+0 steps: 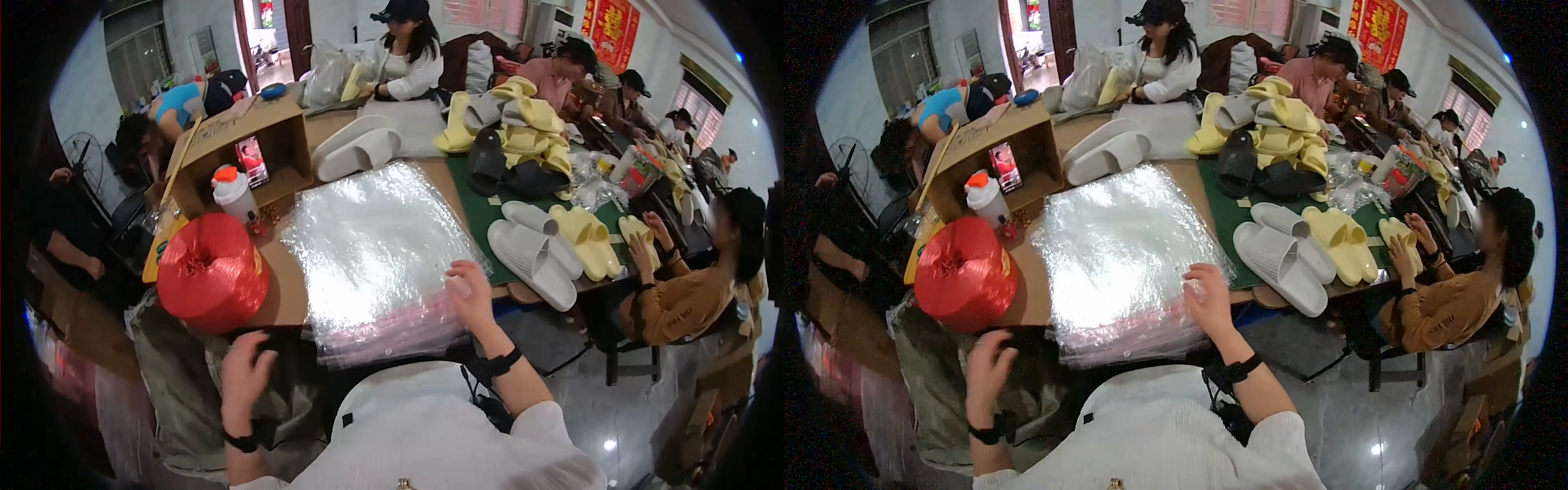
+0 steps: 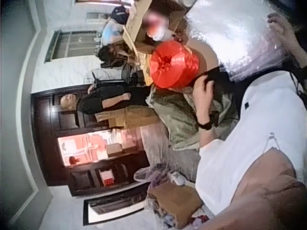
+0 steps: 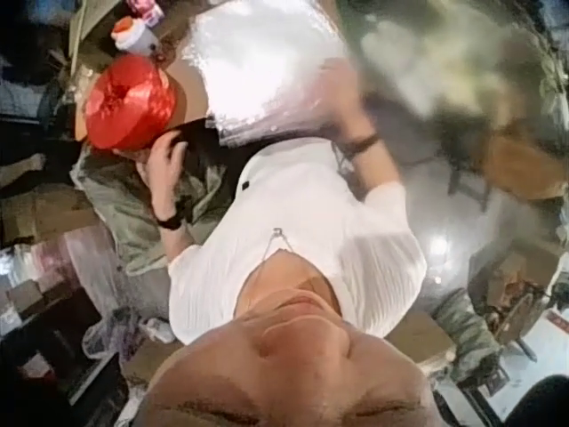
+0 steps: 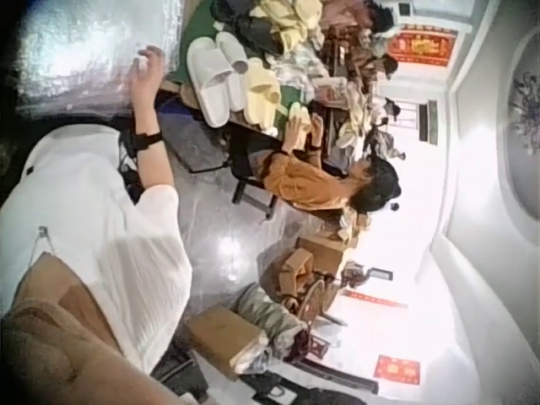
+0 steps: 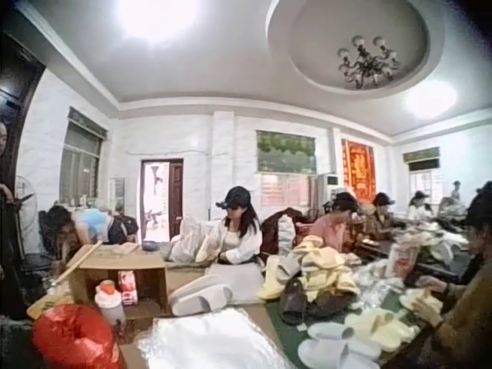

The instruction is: The recorder is packing various pairs of slides/slippers into plastic bags at a production workstation.

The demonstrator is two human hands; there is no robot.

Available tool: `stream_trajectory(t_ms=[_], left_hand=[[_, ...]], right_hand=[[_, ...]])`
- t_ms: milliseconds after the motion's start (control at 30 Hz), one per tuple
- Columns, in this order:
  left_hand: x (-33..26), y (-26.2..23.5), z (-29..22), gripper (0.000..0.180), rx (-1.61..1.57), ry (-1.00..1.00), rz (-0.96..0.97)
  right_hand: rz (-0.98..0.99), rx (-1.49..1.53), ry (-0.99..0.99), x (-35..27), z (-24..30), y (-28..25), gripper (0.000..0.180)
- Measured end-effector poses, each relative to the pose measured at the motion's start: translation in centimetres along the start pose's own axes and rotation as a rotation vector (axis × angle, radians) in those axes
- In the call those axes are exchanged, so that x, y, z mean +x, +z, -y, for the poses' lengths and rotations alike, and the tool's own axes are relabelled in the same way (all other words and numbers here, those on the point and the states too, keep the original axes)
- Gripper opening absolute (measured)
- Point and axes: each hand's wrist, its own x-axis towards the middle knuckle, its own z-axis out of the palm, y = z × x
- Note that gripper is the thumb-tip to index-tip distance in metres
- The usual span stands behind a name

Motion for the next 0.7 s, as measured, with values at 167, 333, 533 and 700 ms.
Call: stream_trajectory(t_ms=[167,333,533,700], left_hand=[[4.1,8.2,-4.0,0.045,0.061,0.465,0.165],[8.1,13.4,-4.9,0.056,0.129,0.616,0.200],[9.3,17.7,-2.8,0.066,0.122,0.523,0.286],[9.1,17.9,-2.6,0.073,0.066,0.493,0.312]], right_hand=[[-0.325,-0.345,0.037,2.7,-2.9,-8.3,0.028],[-0.241,-0.788,0.234,2.3,-13.7,-17.0,0.044],[0.278,-0.867,0.448,5.7,-18.3,-16.7,0.046],[0.413,-1.013,0.349,9.1,-16.0,-12.4,0.030]])
